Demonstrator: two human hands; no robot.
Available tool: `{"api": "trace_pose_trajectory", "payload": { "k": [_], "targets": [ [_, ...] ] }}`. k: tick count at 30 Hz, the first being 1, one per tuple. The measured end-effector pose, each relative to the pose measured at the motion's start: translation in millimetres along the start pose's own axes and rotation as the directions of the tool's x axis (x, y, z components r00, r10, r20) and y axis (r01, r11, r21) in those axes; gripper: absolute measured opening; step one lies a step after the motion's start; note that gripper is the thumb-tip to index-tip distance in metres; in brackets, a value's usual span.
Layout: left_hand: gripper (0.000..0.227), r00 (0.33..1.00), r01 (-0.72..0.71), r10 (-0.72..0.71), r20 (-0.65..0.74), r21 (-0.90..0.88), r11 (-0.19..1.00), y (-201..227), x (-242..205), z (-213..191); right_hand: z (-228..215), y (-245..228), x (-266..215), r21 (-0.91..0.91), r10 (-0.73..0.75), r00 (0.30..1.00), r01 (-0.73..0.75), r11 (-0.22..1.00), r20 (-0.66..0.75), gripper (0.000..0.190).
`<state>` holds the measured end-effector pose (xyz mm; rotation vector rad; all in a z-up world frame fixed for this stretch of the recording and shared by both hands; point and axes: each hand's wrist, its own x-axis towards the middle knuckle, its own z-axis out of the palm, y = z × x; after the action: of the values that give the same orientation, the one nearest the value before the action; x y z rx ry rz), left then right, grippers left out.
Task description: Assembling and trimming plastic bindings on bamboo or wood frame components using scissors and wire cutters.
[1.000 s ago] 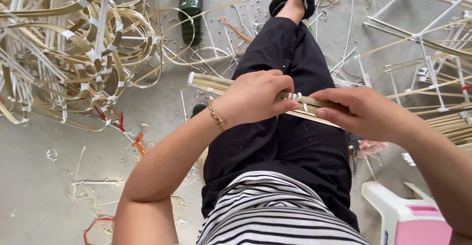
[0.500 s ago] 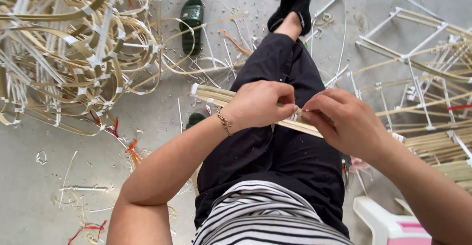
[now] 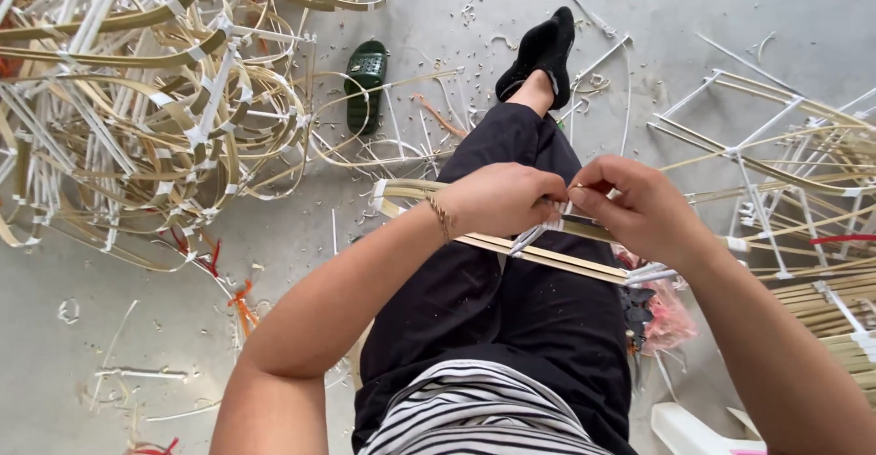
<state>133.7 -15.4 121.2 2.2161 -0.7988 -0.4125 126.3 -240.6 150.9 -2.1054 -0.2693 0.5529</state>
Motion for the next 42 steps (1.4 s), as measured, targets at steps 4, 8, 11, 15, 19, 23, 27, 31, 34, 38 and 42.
{"api": "trace_pose_trajectory", "payload": {
  "k": [4,8,11,15,19,23,27,31,34,38,42],
  "targets": [
    [0.025,0.988,0.081,-0.068,0.135,-0.089,0.993,5,4,-13,0,-1,2,-0.033,-0.227,0.974,0.227,0.973,-0.005,0.010],
    [0.023,0.978,0.191,-0.173,0.120,-0.154,0.970,18,-8,-22,2,0,-3,-0.098,-0.439,0.899,0.438,0.894,0.017,0.009],
    [0.018,0.995,0.098,-0.099,-0.023,-0.044,0.994,14,-14,-8,5,-3,-5,-0.165,-0.605,0.794,0.606,0.778,0.065,0.007],
    [0.012,0.994,0.009,-0.001,-0.105,0.069,0.998,4,-18,9,8,2,-4,-0.150,-0.670,0.741,0.669,0.728,0.053,0.006],
    [0.020,0.980,-0.014,0.040,-0.193,0.133,0.991,12,-23,9,9,12,2,0.006,-0.392,0.916,0.394,0.919,-0.087,0.007],
    [0.022,0.980,0.005,0.014,-0.196,0.097,0.995,12,-20,12,10,12,5,0.169,-0.222,0.972,0.233,0.958,-0.083,0.008],
    [0.030,0.983,0.055,-0.038,-0.179,0.089,0.994,18,-25,7,13,2,7,0.126,-0.184,0.979,0.194,0.973,-0.086,0.011],
    [0.031,0.982,0.117,-0.103,-0.160,0.079,0.990,24,-29,4,18,-3,10,0.011,-0.135,0.987,0.137,0.991,-0.089,0.014],
    [0.029,0.977,0.146,-0.132,-0.166,0.075,0.986,26,-30,5,20,-3,10,0.002,-0.112,0.990,0.113,0.994,-0.088,0.015],
    [0.027,0.979,0.099,-0.102,-0.178,-0.025,0.995,22,-31,5,20,-1,7,0.041,-0.047,0.996,0.050,0.998,-0.076,0.017],
    [0.028,0.985,0.114,-0.120,-0.125,-0.055,0.992,17,-32,4,21,2,11,0.051,-0.018,0.998,0.021,0.998,-0.062,0.018]
  ]
}}
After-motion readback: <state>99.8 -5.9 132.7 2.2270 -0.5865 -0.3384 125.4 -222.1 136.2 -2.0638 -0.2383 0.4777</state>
